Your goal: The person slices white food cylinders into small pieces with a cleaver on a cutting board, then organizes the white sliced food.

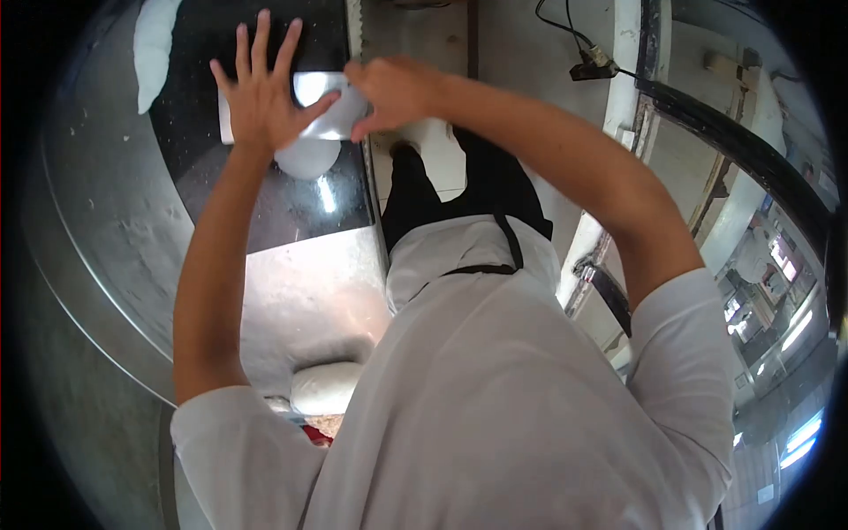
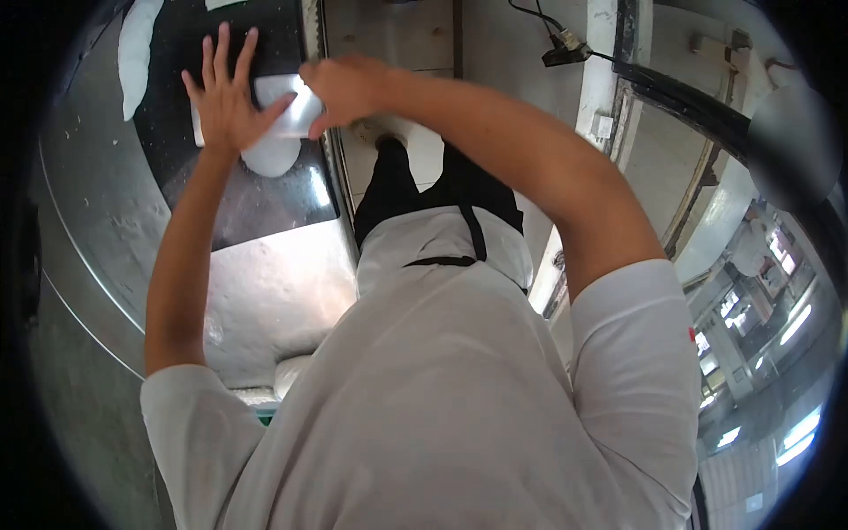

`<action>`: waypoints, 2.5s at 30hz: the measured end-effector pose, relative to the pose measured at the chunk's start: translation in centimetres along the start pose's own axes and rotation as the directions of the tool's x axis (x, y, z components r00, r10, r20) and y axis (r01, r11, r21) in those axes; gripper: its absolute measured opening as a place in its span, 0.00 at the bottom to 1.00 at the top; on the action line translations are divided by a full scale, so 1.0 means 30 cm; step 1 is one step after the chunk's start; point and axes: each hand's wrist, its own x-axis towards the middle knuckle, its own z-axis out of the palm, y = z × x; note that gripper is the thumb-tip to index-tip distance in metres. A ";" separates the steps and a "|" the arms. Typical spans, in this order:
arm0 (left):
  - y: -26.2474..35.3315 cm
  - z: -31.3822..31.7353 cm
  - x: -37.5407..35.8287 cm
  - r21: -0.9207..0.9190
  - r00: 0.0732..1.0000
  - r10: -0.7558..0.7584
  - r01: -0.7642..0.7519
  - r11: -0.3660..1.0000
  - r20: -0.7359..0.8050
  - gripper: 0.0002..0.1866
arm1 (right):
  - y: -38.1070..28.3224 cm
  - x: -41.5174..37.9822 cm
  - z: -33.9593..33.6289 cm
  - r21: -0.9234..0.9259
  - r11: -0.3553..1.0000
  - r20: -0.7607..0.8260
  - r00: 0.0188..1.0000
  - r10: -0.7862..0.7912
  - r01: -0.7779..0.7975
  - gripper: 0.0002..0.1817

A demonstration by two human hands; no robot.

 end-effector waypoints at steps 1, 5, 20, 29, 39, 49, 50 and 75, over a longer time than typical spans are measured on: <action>0.013 -0.022 0.028 0.067 1.000 -0.005 0.006 0.998 -0.020 0.52 | 0.013 0.026 -0.026 -0.027 1.000 -0.013 1.000 0.006 -0.006 0.49; 0.055 -0.159 0.230 0.249 0.870 -0.213 0.108 0.962 0.446 0.61 | 0.030 0.084 -0.115 -0.037 0.998 -0.103 0.994 0.038 -0.042 0.47; -0.082 -0.016 0.207 0.072 0.967 -0.190 0.205 0.976 -0.170 0.60 | 0.210 0.233 -0.126 -0.112 0.983 -0.271 0.948 -0.169 0.144 0.30; 0.064 -0.211 -0.077 -0.239 0.823 0.354 -0.272 0.932 0.444 0.34 | 0.030 0.024 0.018 0.222 0.975 -0.174 0.984 0.026 0.013 0.26; 0.087 -0.333 0.035 -0.191 0.690 0.299 -0.230 0.954 0.660 0.09 | -0.095 -0.287 0.265 0.402 0.902 0.008 0.986 0.166 -0.155 0.28; -0.082 -0.471 -0.042 -0.520 0.784 -0.162 0.536 0.666 0.600 0.04 | -0.213 -0.391 0.175 0.279 0.918 0.230 0.947 0.223 -0.284 0.27; -0.129 -0.443 -0.066 -0.589 0.782 -0.232 0.597 0.545 0.578 0.04 | -0.212 -0.374 0.140 0.278 0.907 0.264 0.933 0.243 -0.315 0.28; -0.679 -0.335 -0.069 -0.442 0.235 -0.906 0.895 0.061 0.352 0.27 | -0.073 0.456 -0.338 -0.148 0.819 0.310 0.812 -0.494 0.554 0.15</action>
